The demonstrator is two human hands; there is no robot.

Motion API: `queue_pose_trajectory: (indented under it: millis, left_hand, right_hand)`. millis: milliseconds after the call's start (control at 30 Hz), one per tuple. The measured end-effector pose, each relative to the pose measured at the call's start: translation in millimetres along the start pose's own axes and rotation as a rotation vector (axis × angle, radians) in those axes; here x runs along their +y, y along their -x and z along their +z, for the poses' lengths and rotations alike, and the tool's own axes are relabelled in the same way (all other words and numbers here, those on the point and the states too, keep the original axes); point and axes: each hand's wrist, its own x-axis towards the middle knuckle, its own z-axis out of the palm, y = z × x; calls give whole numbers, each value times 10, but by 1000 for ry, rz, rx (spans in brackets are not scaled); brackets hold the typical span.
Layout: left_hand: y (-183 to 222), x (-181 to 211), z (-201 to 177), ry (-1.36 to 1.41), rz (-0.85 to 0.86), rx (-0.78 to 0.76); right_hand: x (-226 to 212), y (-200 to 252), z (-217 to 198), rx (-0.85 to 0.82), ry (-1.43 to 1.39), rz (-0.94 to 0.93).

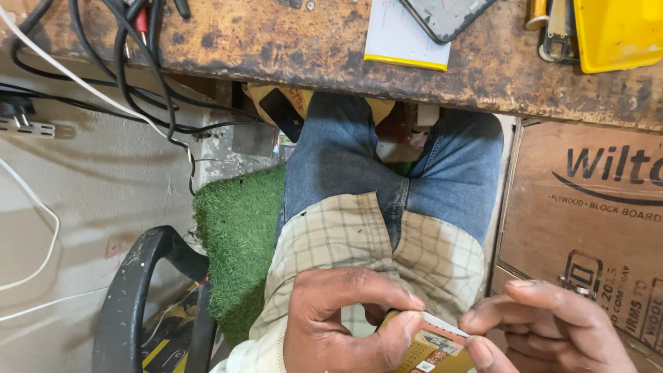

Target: The person applies adhesive tape to the interior frame of a disassembled smartphone and to a yellow battery. They then apply sealant from a tube along the edges of the phone frame.

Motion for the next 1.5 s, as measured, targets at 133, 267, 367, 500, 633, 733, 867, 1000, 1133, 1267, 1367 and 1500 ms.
queue_pose_trajectory:
  millis: [133, 267, 367, 500, 633, 733, 867, 1000, 1133, 1267, 1367, 1500]
  left_hand:
    - [0, -3, -3, 10, 29, -39]
    - [23, -8, 69, 31, 20, 8]
    - [28, -4, 69, 14, 27, 4]
    - [28, -6, 59, 44, 56, -13]
    - [16, -8, 64, 42, 63, -5]
    - [12, -1, 53, 56, 57, -11]
    - [-3, 18, 37, 69, 62, -30]
    - [-21, 51, -17, 50, -1, -71]
    - [-15, 46, 0, 40, 58, -72]
    - [-2, 39, 16, 59, 51, -53]
    - [-15, 43, -24, 37, 51, -81]
    - [-25, 50, -56, -26, 52, -87]
  right_hand:
    - [-15, 59, -77, -27, -61, -15]
    - [-19, 82, -123, -41, -18, -20]
    - [-13, 107, -109, -5, 59, -37]
    - [-20, 146, -108, 1, 34, -30]
    - [-37, 136, -106, -21, -20, -23]
    - [-53, 111, -93, -29, -5, -27]
    - [-100, 110, -64, 19, 86, -26]
    - [-148, 99, -20, 24, 81, -70]
    - [-176, 41, -33, -18, 87, -115]
    - [-179, 41, -36, -32, 72, -108]
    - [-190, 46, -56, -63, -12, -58]
    - [-219, -55, -149, -164, -154, 7]
